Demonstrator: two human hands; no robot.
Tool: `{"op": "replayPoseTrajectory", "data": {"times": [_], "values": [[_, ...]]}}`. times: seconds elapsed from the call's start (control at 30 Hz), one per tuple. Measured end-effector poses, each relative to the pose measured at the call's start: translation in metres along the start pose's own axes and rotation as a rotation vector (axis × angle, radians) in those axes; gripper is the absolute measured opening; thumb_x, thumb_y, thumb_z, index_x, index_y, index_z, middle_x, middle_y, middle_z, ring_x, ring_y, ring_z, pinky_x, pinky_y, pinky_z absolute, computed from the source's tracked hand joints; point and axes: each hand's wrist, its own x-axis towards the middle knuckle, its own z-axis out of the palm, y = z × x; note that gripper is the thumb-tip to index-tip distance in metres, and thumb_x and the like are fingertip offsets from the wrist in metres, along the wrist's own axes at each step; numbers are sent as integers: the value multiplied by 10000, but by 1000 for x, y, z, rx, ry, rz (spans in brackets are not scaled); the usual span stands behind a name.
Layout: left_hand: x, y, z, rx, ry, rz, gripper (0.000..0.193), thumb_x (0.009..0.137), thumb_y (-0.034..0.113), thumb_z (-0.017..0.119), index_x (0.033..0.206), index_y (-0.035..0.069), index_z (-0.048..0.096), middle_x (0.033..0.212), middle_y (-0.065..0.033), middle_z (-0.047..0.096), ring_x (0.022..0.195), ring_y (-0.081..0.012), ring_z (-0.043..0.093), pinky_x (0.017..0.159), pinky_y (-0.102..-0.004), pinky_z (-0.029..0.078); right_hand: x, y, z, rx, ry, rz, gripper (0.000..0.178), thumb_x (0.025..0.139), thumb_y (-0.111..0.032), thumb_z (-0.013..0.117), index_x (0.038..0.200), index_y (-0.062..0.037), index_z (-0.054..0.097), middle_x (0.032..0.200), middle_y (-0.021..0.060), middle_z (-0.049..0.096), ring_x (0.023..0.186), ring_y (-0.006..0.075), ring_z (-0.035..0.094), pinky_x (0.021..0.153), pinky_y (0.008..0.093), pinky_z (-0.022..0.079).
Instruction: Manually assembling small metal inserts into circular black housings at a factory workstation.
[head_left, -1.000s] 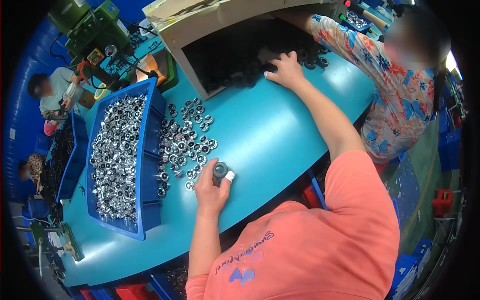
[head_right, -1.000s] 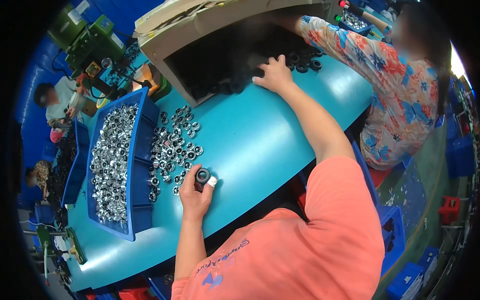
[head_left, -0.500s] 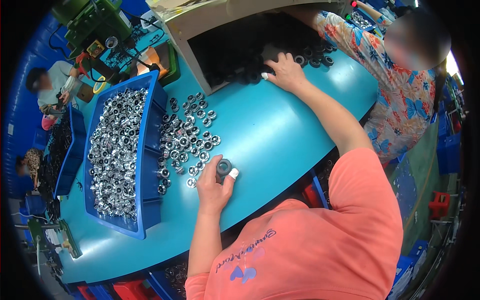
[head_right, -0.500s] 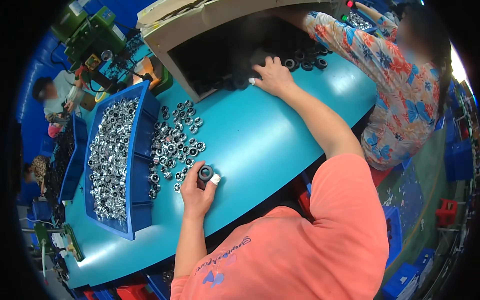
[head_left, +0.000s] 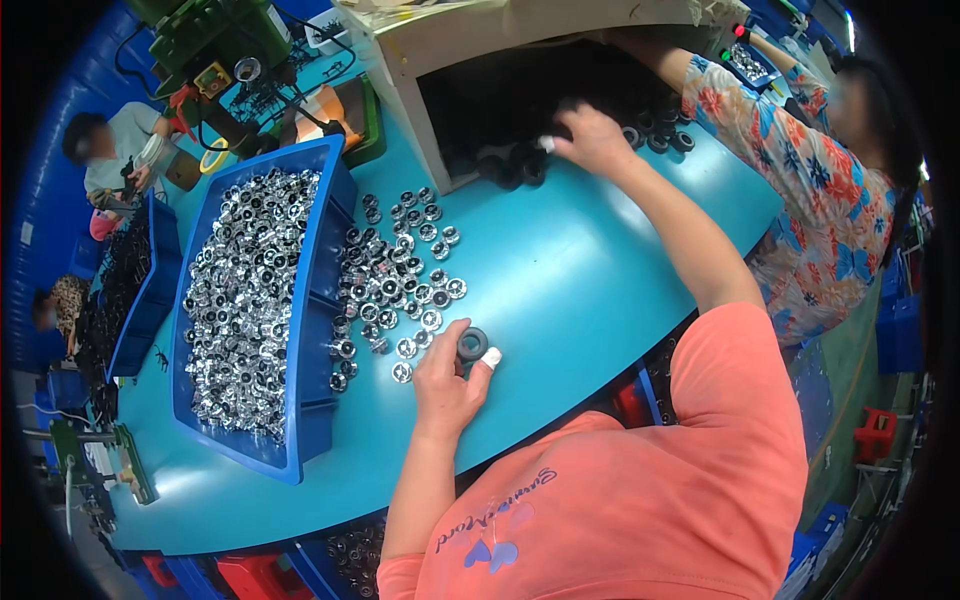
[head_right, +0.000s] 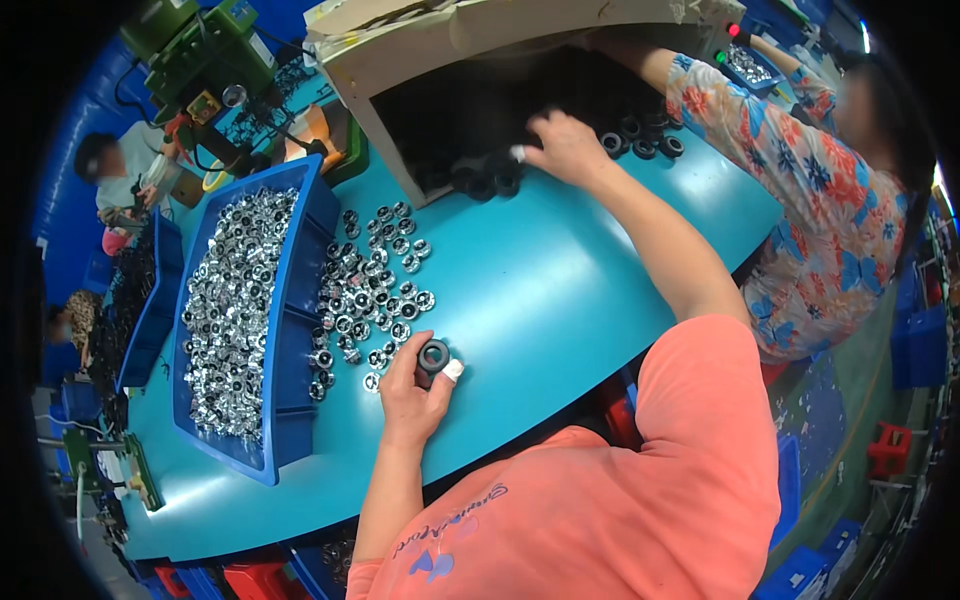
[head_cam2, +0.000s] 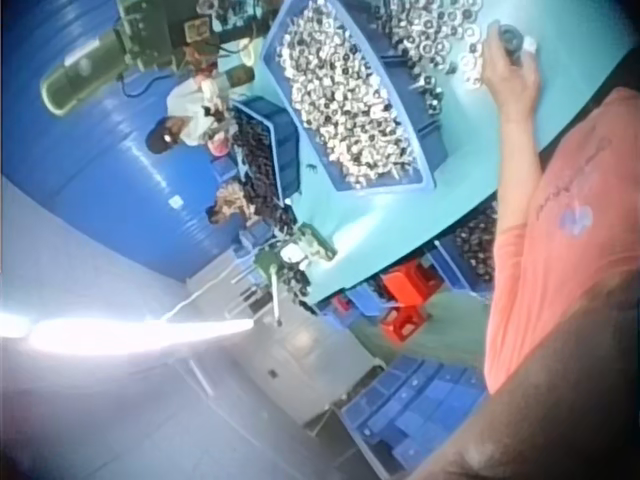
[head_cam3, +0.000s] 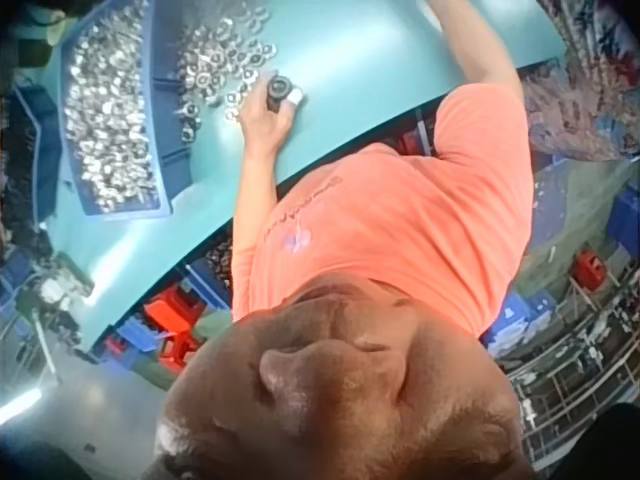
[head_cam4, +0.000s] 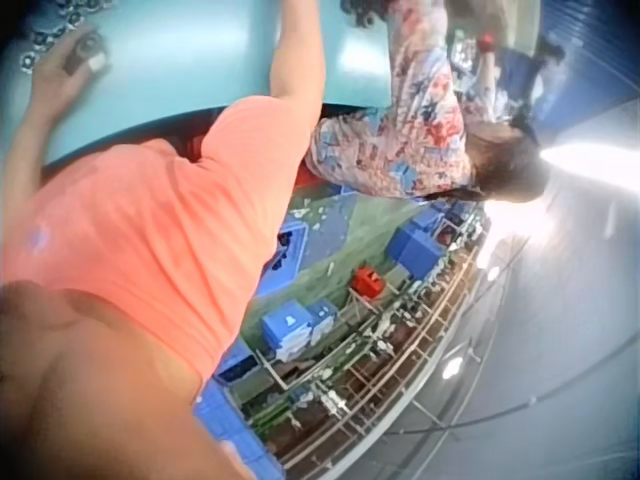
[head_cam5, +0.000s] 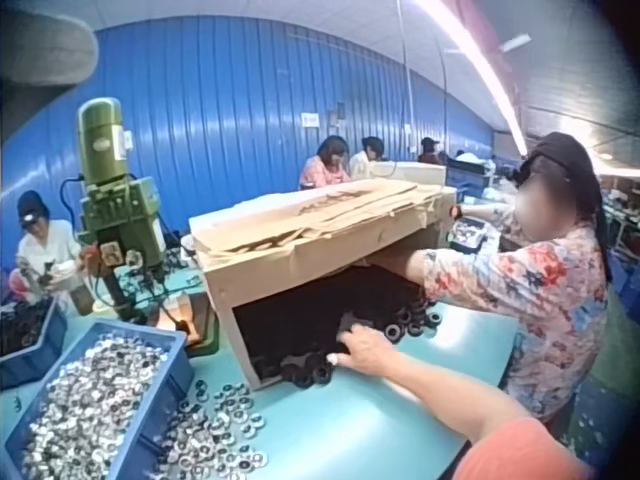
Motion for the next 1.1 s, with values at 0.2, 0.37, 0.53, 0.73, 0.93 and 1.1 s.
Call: {"op": "replayPoseTrajectory", "data": {"times": [0.2,0.37,0.53,0.73,0.93,1.1], "values": [[1,-1,3,-54,-25,-39,476,773,128,826,1203,31,648,883,-25,663,626,-80,515,561,-230,434,91,46,42,76,469,-22,438,908,-368,678,1257,-105,669,1265,193,629,1115,390,630,963,456,516],[-3,0,0,-70,16,-40,472,779,123,822,1206,28,645,880,-18,657,625,-74,517,557,-224,425,52,-4,34,359,342,69,538,879,-479,673,1296,-140,652,1322,190,596,1236,397,543,1007,463,487],[-1,4,0,-40,-3,-20,470,775,128,823,1200,28,647,885,-30,660,621,-94,522,559,-236,432,-37,-88,21,55,71,-127,614,793,-519,743,1317,-219,633,1284,149,549,1129,372,555,964,491,511],[-2,8,0,-68,-2,-30,457,774,110,808,1190,24,639,887,-51,659,621,-131,519,557,-269,434,-24,-88,38,7,48,-47,448,841,-411,710,1223,-184,651,1221,149,541,1150,363,538,830,459,588],[-3,7,2,-91,7,-34,449,784,120,817,1188,25,646,862,-30,651,619,-99,503,555,-247,419,-34,-52,37,7,77,-59,394,857,-355,698,1202,-168,663,1194,135,564,1140,358,543,890,442,560],[-2,6,2,-74,15,-18,454,783,124,822,1191,25,650,849,-20,646,609,-86,489,547,-239,410,-37,-34,30,77,17,-75,403,857,-358,712,1186,-127,687,1218,160,593,1137,383,563,930,444,531]]}}
